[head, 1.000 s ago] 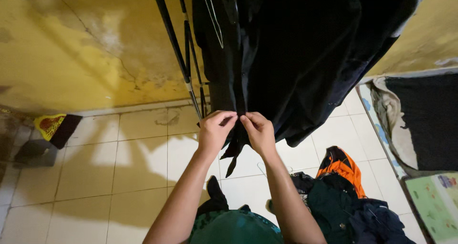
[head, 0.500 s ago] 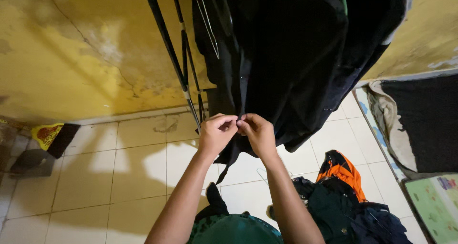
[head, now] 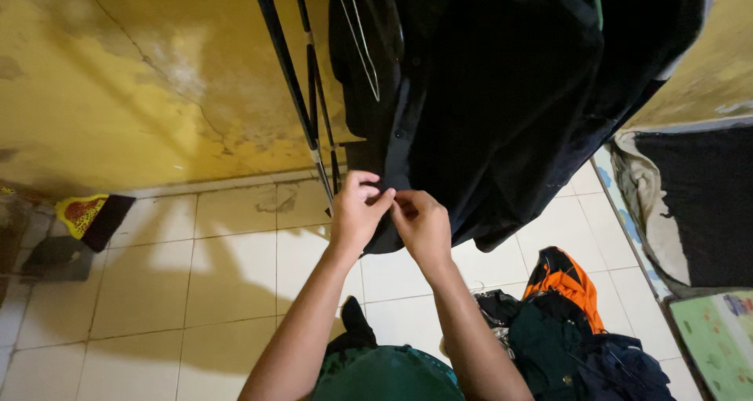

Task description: The person folds a black garment and places it on a light blue hanger. They then hang the garment on a metal clothing rack and proceed to button the garment while it is hanging.

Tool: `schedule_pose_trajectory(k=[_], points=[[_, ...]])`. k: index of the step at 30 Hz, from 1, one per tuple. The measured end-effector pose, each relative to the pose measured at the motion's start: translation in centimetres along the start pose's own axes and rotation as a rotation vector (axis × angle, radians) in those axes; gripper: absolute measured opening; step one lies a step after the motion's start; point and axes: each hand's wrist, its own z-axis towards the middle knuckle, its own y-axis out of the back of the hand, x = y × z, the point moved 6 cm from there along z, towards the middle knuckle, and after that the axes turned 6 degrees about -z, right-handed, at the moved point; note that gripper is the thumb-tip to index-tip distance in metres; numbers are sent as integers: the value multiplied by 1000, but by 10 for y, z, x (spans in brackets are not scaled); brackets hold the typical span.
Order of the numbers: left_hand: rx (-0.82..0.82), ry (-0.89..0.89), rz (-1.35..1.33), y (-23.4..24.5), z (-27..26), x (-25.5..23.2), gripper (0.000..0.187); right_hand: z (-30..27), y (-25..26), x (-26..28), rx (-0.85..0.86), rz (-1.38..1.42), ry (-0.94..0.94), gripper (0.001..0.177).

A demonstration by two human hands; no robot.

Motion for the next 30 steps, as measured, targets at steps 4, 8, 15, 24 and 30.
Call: schedule_pose_trajectory(k=[4, 8, 15, 24, 30], points=[[21, 1, 28, -1, 6, 7, 41, 1, 0, 5, -67, -28, 95, 14], [56, 66, -38, -4, 9, 16, 37, 3, -2, 7, -105, -97, 106, 12], [80, -25, -75, -7, 13, 29, 35, 11, -8, -8, -120, -1, 87, 13], [88, -143, -136, -2, 10, 53, 33, 19, -50, -68, 218, 422, -354, 21], [184, -82, -66, -3, 5, 48, 32, 22, -68, -100, 313, 606, -516, 19]])
